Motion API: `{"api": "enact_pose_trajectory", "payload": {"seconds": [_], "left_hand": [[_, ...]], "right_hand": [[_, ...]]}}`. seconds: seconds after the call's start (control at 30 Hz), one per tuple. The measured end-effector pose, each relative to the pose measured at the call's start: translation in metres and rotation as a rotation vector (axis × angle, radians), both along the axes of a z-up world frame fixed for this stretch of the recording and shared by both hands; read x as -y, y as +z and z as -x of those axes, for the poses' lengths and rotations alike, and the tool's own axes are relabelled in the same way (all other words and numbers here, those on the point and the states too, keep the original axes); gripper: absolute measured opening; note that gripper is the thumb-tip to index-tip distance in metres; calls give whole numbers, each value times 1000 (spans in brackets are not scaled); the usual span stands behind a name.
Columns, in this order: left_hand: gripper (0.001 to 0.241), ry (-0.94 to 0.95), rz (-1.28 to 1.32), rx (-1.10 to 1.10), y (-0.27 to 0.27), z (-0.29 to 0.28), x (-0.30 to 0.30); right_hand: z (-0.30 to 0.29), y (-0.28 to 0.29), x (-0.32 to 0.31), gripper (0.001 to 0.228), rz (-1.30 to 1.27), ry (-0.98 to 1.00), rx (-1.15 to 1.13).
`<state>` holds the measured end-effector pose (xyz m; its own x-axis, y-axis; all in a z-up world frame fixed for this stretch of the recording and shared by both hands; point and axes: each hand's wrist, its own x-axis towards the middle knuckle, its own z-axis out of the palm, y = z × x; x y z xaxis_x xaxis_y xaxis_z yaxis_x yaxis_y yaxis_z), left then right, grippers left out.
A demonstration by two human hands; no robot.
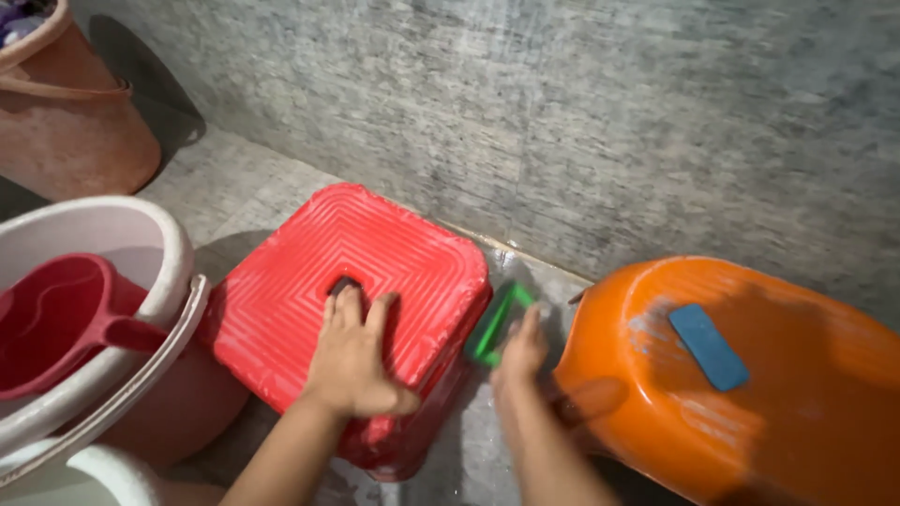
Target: The recorder is scrubbing and rinsing plastic stools in a bathroom using a brush and soap.
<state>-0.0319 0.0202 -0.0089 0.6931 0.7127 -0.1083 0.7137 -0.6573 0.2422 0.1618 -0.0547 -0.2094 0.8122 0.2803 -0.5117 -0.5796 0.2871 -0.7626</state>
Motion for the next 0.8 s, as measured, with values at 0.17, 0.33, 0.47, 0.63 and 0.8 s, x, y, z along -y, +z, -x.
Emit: {"api": "enact_pose_trajectory", "payload": {"seconds": [0.17,0.33,0.47,0.63,0.8], "left_hand": [[132,-63,-40,23,-11,-4,-20],[135,-128,-18,-19,-18,-7,-40],[134,-78,-11,-33,-20,-7,-34],[135,-7,21,-126,-2,-16,-25],[145,67,-2,-144,-2,-22,-19]], "right_hand": [[155,-137,49,46,-123,65,-302],[126,-172,20,66,-332,112,-399],[-12,-145,-7,70,-269,109,-380],[49,-101,4,63,-234,83,-298],[132,-132,22,63,-30,80,-322]]}}
